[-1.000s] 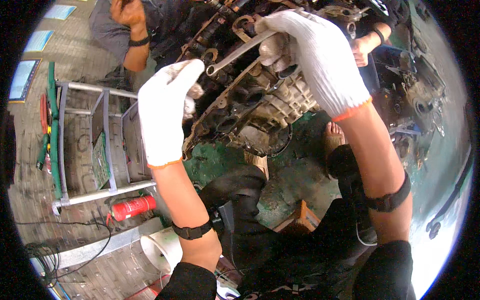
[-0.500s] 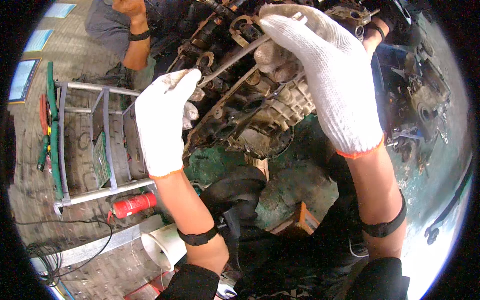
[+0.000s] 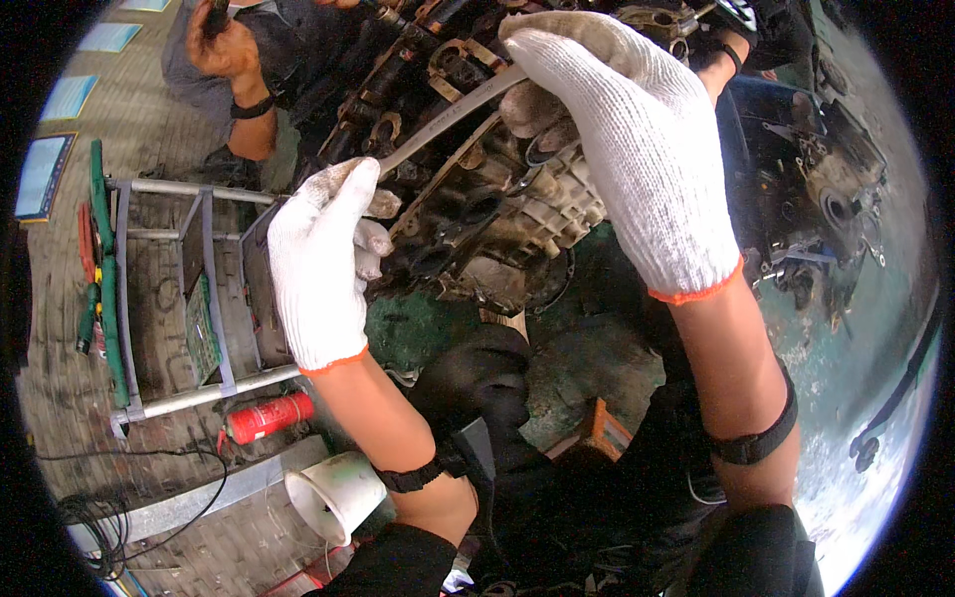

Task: The person uses a wrench to loosen and remove bolts from a disassembled engine block while two coworkers assist with other parts. The person repeatedly repositions the wrench and removes fasteners from the engine assembly.

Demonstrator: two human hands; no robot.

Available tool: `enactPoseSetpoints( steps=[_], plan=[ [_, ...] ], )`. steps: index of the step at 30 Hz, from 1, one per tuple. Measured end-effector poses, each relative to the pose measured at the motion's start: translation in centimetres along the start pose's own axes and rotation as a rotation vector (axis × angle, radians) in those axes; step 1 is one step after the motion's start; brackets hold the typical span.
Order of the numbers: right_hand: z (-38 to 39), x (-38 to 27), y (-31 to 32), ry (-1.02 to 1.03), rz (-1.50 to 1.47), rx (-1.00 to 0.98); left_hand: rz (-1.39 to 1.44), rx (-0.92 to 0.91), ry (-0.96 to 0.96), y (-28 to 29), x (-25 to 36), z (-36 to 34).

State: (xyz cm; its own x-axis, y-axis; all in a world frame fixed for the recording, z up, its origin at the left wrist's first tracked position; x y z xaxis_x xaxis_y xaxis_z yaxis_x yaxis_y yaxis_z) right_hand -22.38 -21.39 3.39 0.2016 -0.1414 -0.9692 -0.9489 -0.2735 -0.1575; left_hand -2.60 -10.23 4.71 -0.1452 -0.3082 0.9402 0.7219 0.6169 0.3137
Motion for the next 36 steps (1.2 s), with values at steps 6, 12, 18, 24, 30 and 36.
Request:
enactPoseSetpoints(
  steps=[6,12,18,24,30,36],
  plan=[
    [0.0,-0.7,-0.3,-0.192,0.173,-0.353,0.048,-0.035,-0.005,-0.1,-0.2,-0.1],
    [2.8,0.1,-4.1,-0.444,-0.004,-0.710,0.044,-0.018,-0.004,0.0,-0.5,-0.3],
    [6.6,1.9,-9.4,-0.343,0.215,-0.719,-0.059,0.046,-0.070,0.2,0.0,-0.4],
    [6.8,0.0,-9.4,-0.263,0.029,-0.721,0.374,0.168,-0.092,1.3,-0.2,0.0],
    [2.7,-0.4,-4.8,-0.352,0.167,-0.625,0.389,0.121,-0.021,0.6,-0.9,-0.3],
    [1.8,0.3,-2.8,-0.423,0.269,-0.632,0.315,0.130,-0.016,-0.3,-1.0,-0.3]
  ],
)
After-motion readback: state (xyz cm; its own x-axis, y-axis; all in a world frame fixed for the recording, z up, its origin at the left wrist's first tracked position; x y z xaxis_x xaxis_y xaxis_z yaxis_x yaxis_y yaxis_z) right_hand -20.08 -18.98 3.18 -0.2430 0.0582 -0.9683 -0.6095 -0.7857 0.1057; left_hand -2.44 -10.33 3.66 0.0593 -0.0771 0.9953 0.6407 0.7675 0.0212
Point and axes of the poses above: each hand's wrist, its own z-axis away from the middle knuckle, its own y-axis out of the back of the hand, x = y × z, the point moved 5 cm from there along -z, towards the middle knuckle, and after that the axes turned 3 degrees about z, right-handed, at the moved point
